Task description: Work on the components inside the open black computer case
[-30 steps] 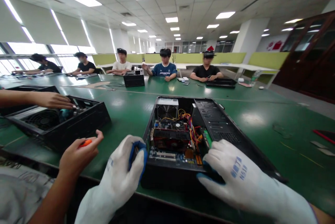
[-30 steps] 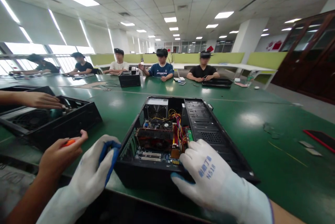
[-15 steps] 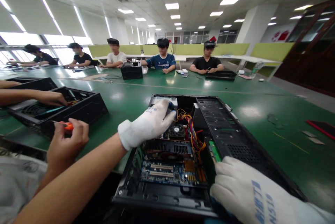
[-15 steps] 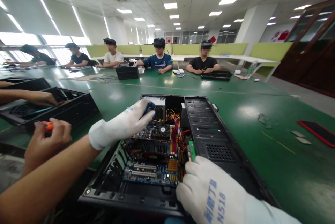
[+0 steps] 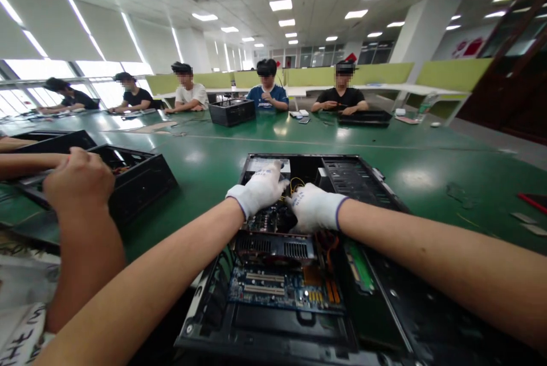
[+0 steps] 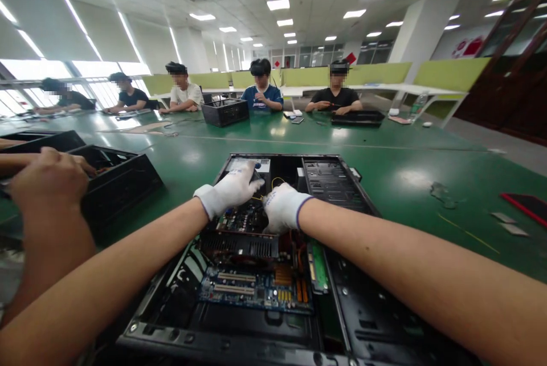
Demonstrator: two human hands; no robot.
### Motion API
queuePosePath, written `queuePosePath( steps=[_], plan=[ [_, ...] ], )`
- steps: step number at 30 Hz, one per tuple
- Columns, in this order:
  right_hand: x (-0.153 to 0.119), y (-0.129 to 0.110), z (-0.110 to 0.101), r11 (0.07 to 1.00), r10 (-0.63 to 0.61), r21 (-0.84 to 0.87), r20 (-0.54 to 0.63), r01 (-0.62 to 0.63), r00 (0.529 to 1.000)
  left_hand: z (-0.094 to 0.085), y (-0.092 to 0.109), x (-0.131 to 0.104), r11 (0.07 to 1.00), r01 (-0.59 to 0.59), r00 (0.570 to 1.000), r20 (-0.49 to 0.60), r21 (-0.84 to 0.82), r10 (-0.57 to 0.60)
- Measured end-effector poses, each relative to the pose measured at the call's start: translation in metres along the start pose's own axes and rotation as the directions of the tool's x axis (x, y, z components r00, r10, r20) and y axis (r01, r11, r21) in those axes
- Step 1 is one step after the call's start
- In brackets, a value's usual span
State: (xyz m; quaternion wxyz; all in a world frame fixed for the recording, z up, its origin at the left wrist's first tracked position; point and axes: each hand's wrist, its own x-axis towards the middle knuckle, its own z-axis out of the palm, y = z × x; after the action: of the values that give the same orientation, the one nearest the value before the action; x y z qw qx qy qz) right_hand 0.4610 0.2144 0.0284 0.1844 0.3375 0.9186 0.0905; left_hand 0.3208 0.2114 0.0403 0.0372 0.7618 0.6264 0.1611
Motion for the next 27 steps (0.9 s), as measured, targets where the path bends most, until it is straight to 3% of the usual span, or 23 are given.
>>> queuePosePath(
  steps=[3,6,10,16,20,27],
  plan=[
    [0.010,-0.005,0.005,0.999,-0.027,-0.027,0.013,0.027,1.000,0.006,-0.005,0.000,1.000,0.003,0.999,0.034,0.009,-0.003],
    [0.007,0.000,0.001,0.999,-0.009,-0.050,-0.045,0.006,0.999,0.007,-0.006,0.000,1.000,-0.011,0.997,0.074,0.018,0.010],
    [-0.002,0.019,-0.005,0.992,0.102,-0.054,-0.156,-0.112,0.982,0.006,-0.003,-0.002,0.998,0.004,0.995,0.103,0.059,-0.010],
    [-0.008,0.040,-0.008,0.971,0.234,0.077,-0.135,-0.225,0.963,0.007,-0.003,-0.005,0.983,0.053,0.977,0.193,0.176,-0.087],
    [-0.009,0.044,-0.011,0.958,0.265,0.146,-0.112,-0.248,0.958,0.010,-0.005,-0.006,0.967,0.014,0.942,0.322,0.254,-0.098],
    [-0.016,0.048,-0.012,0.956,0.261,0.172,-0.124,-0.238,0.957,0.028,-0.001,-0.001,0.953,-0.119,0.835,0.547,0.280,-0.057]
  ],
)
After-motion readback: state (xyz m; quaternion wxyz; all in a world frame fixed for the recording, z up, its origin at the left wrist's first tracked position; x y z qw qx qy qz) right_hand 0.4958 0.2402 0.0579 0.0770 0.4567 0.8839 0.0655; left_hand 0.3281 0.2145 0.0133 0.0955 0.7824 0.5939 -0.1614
